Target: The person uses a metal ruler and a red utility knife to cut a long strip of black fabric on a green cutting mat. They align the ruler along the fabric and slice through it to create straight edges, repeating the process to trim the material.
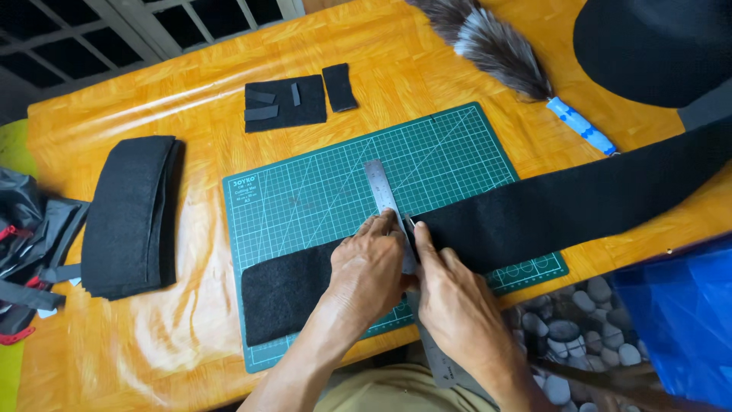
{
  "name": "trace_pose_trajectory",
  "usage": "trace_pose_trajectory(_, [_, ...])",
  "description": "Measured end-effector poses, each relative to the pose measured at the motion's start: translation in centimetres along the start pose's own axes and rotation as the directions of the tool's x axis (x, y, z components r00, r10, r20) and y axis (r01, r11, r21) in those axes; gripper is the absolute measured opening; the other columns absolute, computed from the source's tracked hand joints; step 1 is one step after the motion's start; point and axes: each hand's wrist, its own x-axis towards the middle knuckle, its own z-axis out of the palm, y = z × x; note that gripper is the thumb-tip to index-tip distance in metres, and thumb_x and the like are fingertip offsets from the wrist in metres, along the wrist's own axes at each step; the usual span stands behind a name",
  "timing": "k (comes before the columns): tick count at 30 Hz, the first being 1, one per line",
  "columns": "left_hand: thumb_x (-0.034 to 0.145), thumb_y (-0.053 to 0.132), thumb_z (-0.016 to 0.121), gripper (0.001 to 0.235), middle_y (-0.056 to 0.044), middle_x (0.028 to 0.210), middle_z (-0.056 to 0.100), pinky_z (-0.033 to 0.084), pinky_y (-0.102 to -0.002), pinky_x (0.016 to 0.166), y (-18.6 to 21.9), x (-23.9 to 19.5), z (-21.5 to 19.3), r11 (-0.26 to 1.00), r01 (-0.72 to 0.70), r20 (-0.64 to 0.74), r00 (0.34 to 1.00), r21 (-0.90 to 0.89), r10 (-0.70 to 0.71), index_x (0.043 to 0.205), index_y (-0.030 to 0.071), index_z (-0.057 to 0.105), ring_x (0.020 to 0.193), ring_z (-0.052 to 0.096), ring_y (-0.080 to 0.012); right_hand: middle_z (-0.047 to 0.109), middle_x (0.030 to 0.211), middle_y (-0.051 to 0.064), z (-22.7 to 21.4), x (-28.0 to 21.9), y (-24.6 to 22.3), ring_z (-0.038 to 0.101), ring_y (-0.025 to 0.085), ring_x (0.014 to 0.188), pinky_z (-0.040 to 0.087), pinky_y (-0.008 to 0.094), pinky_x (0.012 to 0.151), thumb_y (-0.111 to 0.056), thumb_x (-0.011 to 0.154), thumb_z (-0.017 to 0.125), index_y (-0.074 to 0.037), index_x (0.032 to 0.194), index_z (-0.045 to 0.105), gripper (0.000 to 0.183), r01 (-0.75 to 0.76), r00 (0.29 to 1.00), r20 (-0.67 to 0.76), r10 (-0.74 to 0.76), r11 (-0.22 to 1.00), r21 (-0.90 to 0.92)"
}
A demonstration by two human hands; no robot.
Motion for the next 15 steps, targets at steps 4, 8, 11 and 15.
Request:
trace_pose_trajectory(4, [0.073,0.041,0.096,0.106,-0.020,0.164,0.033,0.045,-0.051,0.108,-0.3,0.2,0.6,1.000,-0.006,-0.030,1.000,0.007,0.007,0.152,-0.001,0.039,0.148,0.036,-0.0374,0.062,0.108,0.022,0.2,0.3,-0.4,0.065,0.053,0.092,0.050,0.064,0.077,-0.015,0.095,0.050,-0.013,0.164,0.025,0.073,-0.003,1.000,0.021,0.004,1.000,-0.011])
trace_pose_trajectory(8, [0.072,0.026,0.090,0.098,-0.020,0.162,0.037,0.046,-0.053,0.105,-0.4,0.2,0.7,1.000,-0.006,-0.054,0.999,-0.020,0.005,0.151,-0.002,0.039,0.147,0.037,-0.0378,0.060,0.107,0.020,1.5,0.4,-0.1,0.067,0.052,0.083,0.051,0.065,0.072,-0.017,0.096,0.048,-0.014,0.165,0.024,0.074,-0.011,1.000,0.008,0.012,0.990,-0.140])
trace_pose_trajectory(11, [0.074,0.023,0.089,0.094,-0.021,0.163,0.035,0.046,-0.054,0.106,-0.2,0.1,0.2,1.000,-0.005,-0.020,1.000,-0.031,0.004,0.150,-0.004,0.040,0.147,0.037,-0.0401,0.060,0.102,0.019,1.9,-0.6,-0.3,0.071,0.047,0.071,0.056,0.062,0.062,-0.013,0.093,0.046,-0.011,0.165,0.025,0.074,0.006,1.000,-0.005,-0.008,0.960,-0.279])
trace_pose_trajectory(15, [0.074,0.033,0.093,0.094,-0.018,0.159,0.038,0.049,-0.054,0.102,0.0,0.1,0.0,1.000,-0.008,-0.035,0.999,-0.028,0.007,0.147,-0.001,0.046,0.146,0.039,-0.0403,0.056,0.108,0.015,0.6,-3.6,-1.3,0.072,0.046,0.077,0.057,0.066,0.064,-0.019,0.099,0.034,-0.019,0.166,0.022,0.068,-0.096,0.979,0.143,0.147,0.944,-0.317])
